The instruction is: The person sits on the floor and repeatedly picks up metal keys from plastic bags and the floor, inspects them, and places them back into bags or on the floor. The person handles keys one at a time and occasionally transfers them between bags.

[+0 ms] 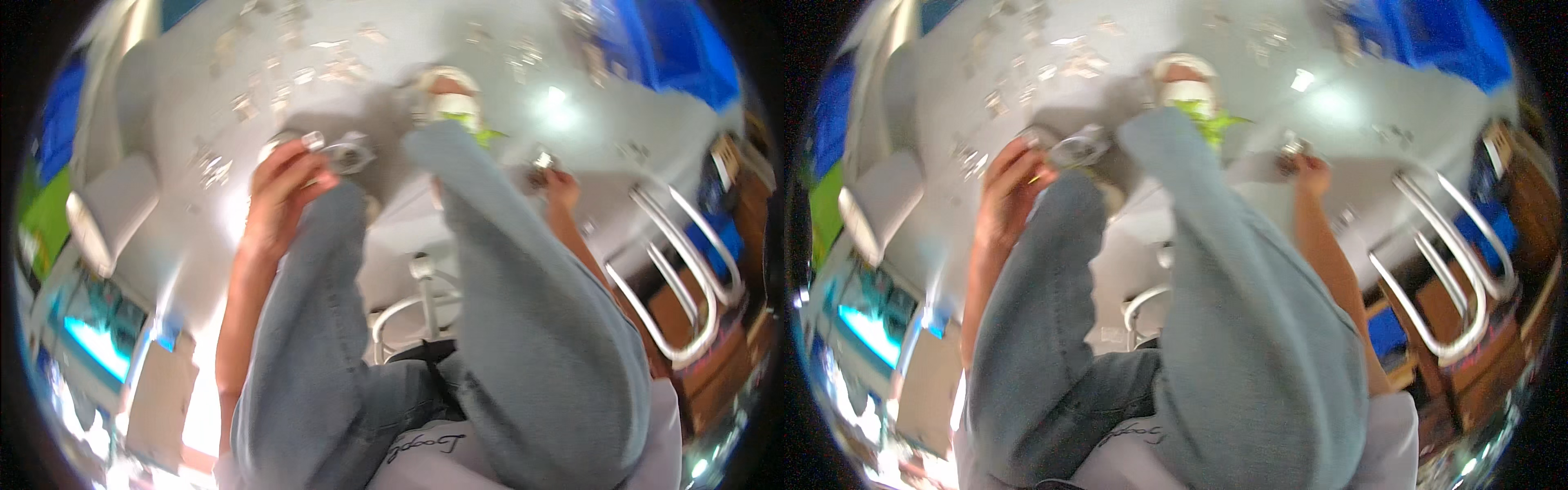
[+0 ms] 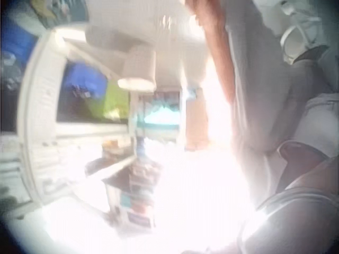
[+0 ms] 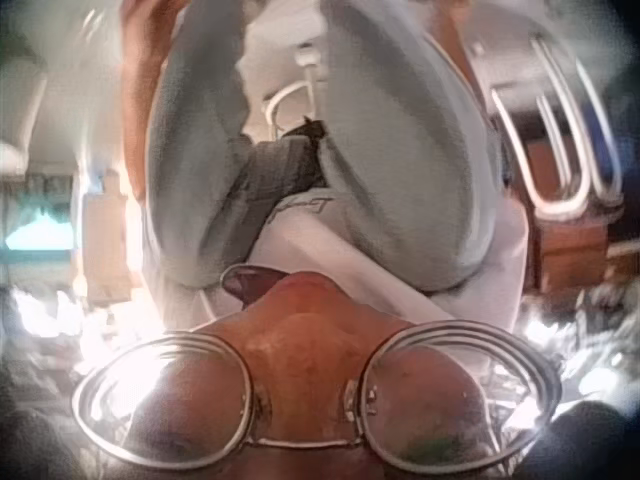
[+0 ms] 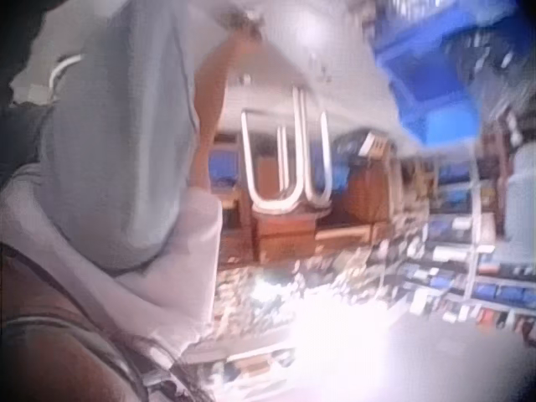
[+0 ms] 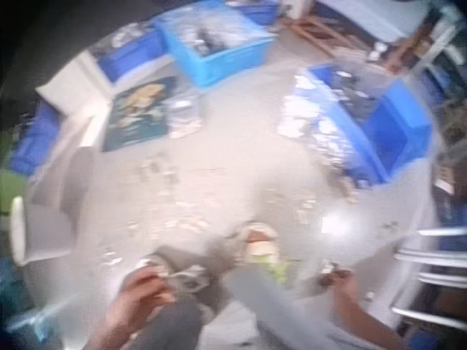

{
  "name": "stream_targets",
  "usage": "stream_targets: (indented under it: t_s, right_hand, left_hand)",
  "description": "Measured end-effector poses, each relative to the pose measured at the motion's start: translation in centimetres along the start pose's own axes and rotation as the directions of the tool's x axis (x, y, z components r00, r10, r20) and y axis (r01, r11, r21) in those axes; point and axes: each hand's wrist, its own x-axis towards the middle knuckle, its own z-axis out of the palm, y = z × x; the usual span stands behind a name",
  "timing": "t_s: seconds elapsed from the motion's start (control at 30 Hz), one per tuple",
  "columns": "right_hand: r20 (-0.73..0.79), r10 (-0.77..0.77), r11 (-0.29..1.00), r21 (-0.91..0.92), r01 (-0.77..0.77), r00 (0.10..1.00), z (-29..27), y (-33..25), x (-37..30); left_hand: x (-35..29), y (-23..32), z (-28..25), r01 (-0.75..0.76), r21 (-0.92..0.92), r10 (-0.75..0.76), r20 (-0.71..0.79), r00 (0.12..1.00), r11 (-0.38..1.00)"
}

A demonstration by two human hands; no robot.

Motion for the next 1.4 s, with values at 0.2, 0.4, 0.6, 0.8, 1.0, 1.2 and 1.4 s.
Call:
stream_targets:
  t_s: [0.2, 0.4, 0.6, 0.8, 1.0, 1.2, 1.4]
  right_hand:
    - [0.045, -0.004, 0.993, 0.121, -0.001, 0.999, -0.5, -3.6, -2.6]
    - [0.161, -0.068, 0.828, 0.559, -0.035, 0.985, -4.6, -7.7, -4.0]
    - [0.492, -0.629, 0.769, 0.509, 0.387, 0.602, -7.7, -26.7, -12.8]
    - [0.694, -0.716, 0.607, 0.568, 0.556, 0.073, -6.0, -38.9, -23.2]
    - [0.671, -0.737, 0.588, 0.574, 0.57, 0.085, -5.1, -39.8, -24.0]
    - [0.597, -0.8, 0.491, 0.592, 0.639, 0.062, -4.6, -40.1, -25.1]
    - [0.66, -0.749, 0.572, 0.607, 0.552, 0.05, -5.2, -40.5, -24.6]
  left_hand:
    - [-0.6, 2.3, 2.0, -0.037, -0.092, 0.043, 0.067, 0.997, 0.995]
    - [-1.2, 3.2, 2.7, -0.154, -0.11, 0.164, 0.081, 0.983, 0.982]
    - [-1.4, 4.2, 3.1, -0.255, -0.123, 0.263, 0.053, 0.963, 0.959]
    - [-1.4, 4.9, 3.3, -0.266, -0.155, 0.272, 0.016, 0.962, 0.951]
    - [-1.8, 5.2, 3.7, -0.26, -0.185, 0.274, 0.055, 0.96, 0.948]
    - [-2.6, 5.3, 4.1, -0.211, -0.232, 0.239, 0.104, 0.965, 0.95]
    - [-2.9, 5.3, 4.6, -0.205, -0.249, 0.245, 0.143, 0.959, 0.946]
